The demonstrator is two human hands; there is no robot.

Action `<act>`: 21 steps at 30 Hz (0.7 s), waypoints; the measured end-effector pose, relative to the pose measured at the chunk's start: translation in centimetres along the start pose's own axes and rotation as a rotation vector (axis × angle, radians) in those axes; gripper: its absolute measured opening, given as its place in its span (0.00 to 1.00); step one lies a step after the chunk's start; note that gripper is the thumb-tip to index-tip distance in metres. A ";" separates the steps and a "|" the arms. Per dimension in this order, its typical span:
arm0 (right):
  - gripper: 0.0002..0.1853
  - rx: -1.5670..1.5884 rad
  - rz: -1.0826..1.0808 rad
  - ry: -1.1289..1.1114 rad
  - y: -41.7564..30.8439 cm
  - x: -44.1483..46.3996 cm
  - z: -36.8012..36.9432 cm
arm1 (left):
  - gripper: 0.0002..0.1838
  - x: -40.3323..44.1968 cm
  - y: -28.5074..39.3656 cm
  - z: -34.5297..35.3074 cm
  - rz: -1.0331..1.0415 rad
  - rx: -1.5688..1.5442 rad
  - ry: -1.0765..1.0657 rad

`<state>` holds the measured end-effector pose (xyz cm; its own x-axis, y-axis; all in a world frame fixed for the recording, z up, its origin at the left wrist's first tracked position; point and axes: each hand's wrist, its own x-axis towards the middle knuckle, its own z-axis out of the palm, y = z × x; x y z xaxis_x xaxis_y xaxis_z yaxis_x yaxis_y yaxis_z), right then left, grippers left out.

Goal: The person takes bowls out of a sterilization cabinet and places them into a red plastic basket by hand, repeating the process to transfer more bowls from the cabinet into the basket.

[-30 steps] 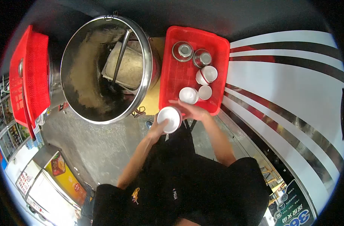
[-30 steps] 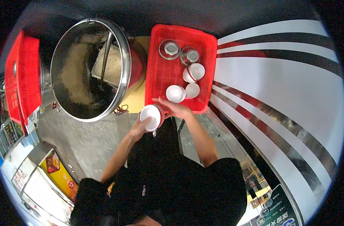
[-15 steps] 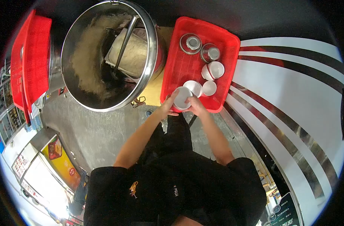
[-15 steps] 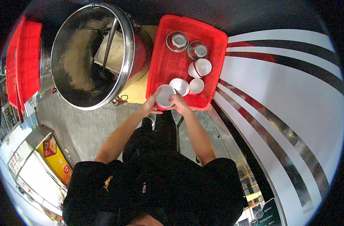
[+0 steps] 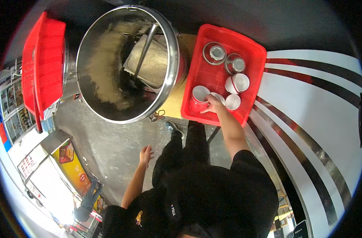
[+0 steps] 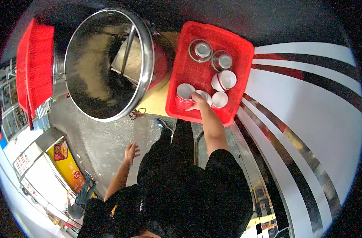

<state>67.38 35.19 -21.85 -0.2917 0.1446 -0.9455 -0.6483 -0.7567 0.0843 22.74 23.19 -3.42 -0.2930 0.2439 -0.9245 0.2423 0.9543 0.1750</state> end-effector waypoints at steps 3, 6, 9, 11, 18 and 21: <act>0.31 0.005 0.010 0.066 0.1 3.3 -0.6 | 0.29 -3.6 -4.5 -4.6 -0.149 -0.066 0.180; 0.29 0.033 -0.081 -0.097 1.2 6.4 -3.4 | 0.28 -7.1 -8.0 -6.3 -0.254 -0.149 0.246; 0.31 -0.111 -0.114 0.036 0.6 3.8 -0.2 | 0.29 -8.6 -12.1 -7.2 -0.335 -0.295 0.272; 0.40 -0.200 -0.072 0.138 1.0 8.1 -2.5 | 0.33 -8.9 -14.4 -7.6 -0.373 -0.346 0.212; 0.56 -0.261 -0.207 0.234 4.1 3.1 1.3 | 0.36 -6.3 -19.2 -11.2 -0.454 -0.438 0.197; 0.53 -0.280 -0.367 0.305 6.1 1.7 1.5 | 0.36 -2.8 -21.5 -14.3 -0.374 -0.447 0.185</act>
<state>61.90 31.74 -22.48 0.1625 0.2710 -0.9488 -0.4452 -0.8380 -0.3156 5.13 4.42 0.24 -0.4488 -0.1336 -0.8836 -0.3074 0.9515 0.0123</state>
